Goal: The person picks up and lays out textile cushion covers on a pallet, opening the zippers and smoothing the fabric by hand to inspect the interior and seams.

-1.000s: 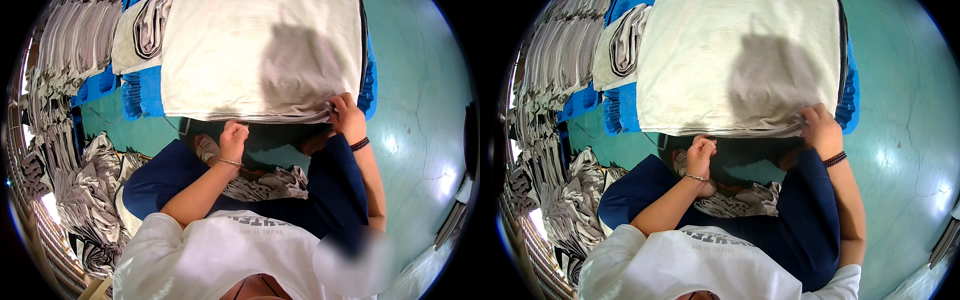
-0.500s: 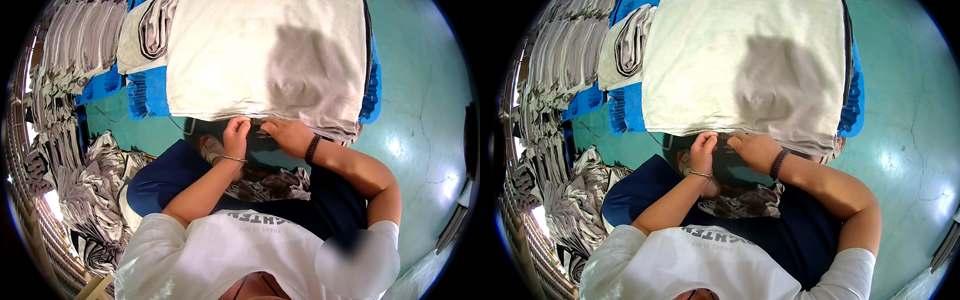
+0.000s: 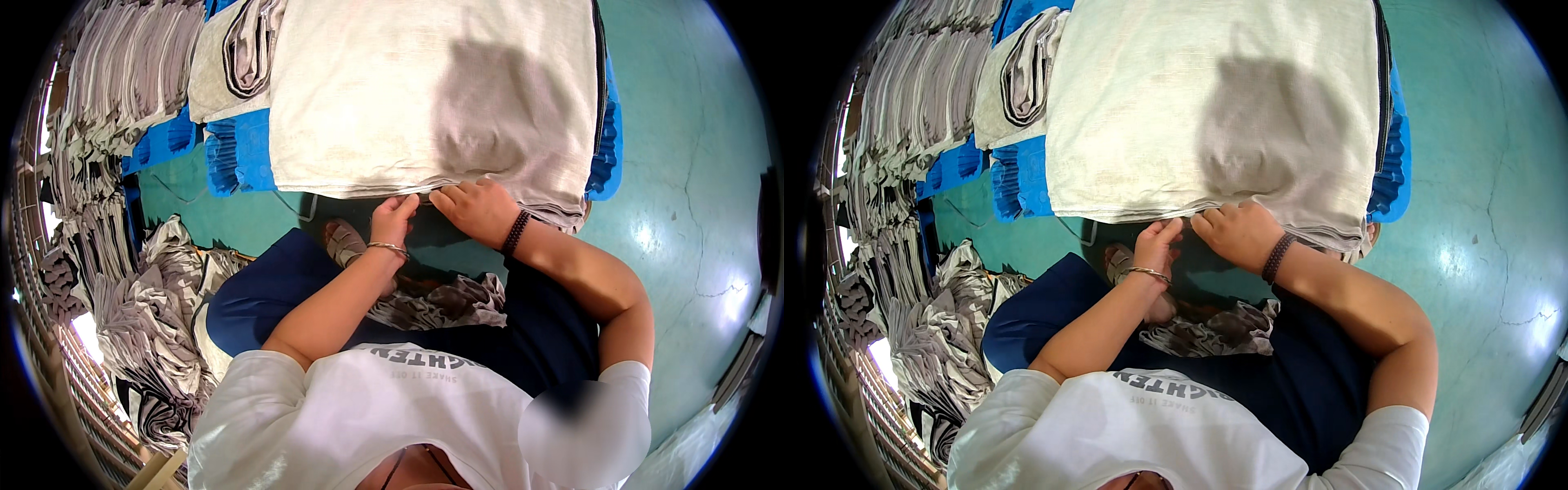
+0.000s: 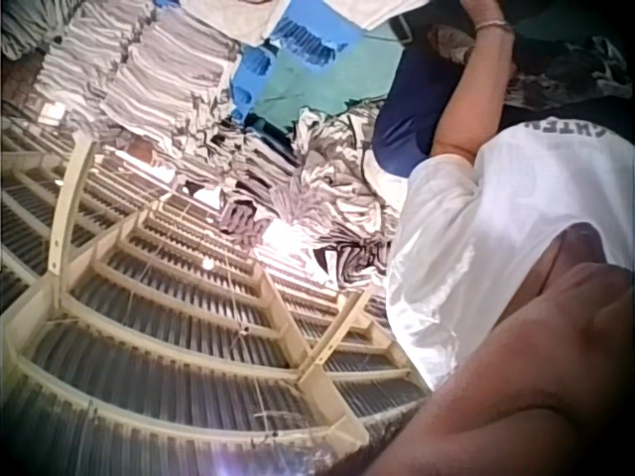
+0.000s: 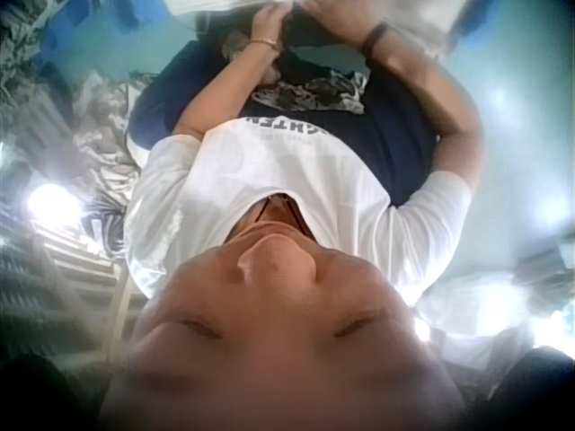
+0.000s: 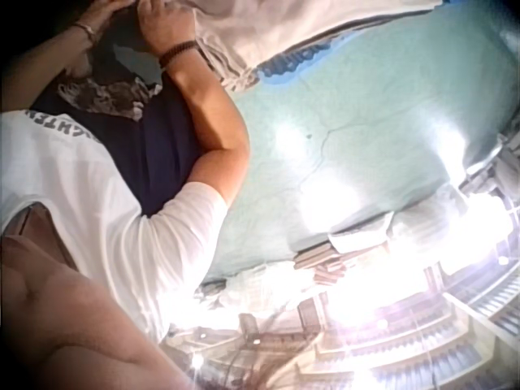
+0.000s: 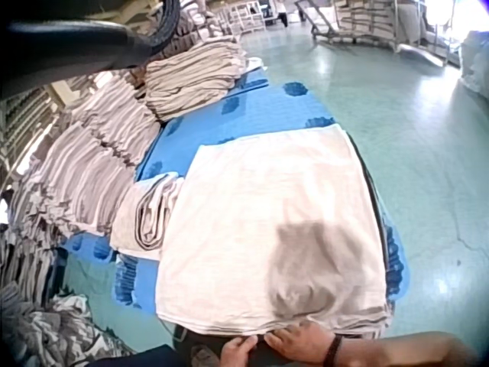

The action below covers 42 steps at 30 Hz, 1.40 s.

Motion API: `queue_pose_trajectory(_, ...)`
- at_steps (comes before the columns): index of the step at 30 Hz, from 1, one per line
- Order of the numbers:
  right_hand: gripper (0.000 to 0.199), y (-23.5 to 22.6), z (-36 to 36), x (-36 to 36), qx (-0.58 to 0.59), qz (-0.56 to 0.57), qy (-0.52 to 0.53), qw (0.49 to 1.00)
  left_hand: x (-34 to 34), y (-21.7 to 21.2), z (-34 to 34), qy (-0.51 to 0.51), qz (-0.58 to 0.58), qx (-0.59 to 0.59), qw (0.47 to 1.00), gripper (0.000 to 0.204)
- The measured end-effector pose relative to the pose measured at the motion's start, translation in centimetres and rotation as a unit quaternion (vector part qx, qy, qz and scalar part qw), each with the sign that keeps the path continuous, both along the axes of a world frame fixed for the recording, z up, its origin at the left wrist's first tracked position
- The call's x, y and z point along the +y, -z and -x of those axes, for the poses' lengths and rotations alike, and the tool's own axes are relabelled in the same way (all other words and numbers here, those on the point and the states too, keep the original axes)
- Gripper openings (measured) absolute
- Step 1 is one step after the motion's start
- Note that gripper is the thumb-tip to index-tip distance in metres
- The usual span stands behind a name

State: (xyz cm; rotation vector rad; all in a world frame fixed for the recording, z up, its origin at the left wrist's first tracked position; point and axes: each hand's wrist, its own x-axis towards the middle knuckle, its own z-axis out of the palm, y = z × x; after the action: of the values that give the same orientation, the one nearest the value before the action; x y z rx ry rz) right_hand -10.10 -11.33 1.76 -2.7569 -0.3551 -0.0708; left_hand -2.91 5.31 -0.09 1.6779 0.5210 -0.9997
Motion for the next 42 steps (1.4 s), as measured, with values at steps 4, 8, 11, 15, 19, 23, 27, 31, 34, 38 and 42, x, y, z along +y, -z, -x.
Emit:
queue_pose_trajectory(4,0.009,0.4,-0.1,0.0,-0.026,-0.007,0.017,0.999,0.7,0.5,0.4,0.003,0.015,-0.001,1.0,0.013)
queue_pose_trajectory(8,0.014,0.5,-0.3,0.4,-0.017,0.024,0.015,0.999,0.7,0.4,0.8,0.008,0.019,-0.012,1.0,0.013)
queue_pose_trajectory(11,0.013,1.0,-0.6,0.7,-0.053,0.011,0.016,0.998,0.4,0.4,1.1,0.006,0.013,-0.026,1.0,0.013)
queue_pose_trajectory(15,0.007,0.8,-1.2,1.1,-0.087,-0.004,0.005,0.996,0.3,-0.3,0.8,0.004,0.005,-0.016,1.0,0.012)
queue_pose_trajectory(19,0.01,1.1,-1.3,1.2,-0.065,-0.002,-0.003,0.998,1.0,0.4,0.7,0.006,0.025,0.002,1.0,0.012)
queue_pose_trajectory(23,0.01,1.6,-0.2,0.1,-0.048,-0.04,-0.023,0.998,0.8,0.9,1.1,0.044,0.003,-0.007,0.999,0.012)
queue_pose_trajectory(27,0.009,1.2,0.8,-0.4,-0.037,-0.068,-0.03,0.997,2.6,2.6,1.6,0.099,-0.038,-0.021,0.994,0.013)
queue_pose_trajectory(31,0.009,1.4,1.0,0.0,0.001,-0.051,-0.022,0.998,3.9,3.1,2.0,0.069,-0.001,-0.03,0.997,0.014)
queue_pose_trajectory(34,0.008,2.1,1.3,-0.3,0.001,-0.058,-0.005,0.998,2.8,2.3,1.9,0.073,0.025,-0.044,0.996,0.013)
queue_pose_trajectory(38,0.007,2.4,0.6,0.0,-0.009,-0.054,0.016,0.998,2.9,1.7,1.6,0.047,0.059,-0.042,0.996,0.01)
queue_pose_trajectory(42,0.009,1.9,-0.3,0.0,0.011,-0.024,0.027,0.999,2.5,0.4,1.4,0.042,0.076,-0.047,0.995,0.007)
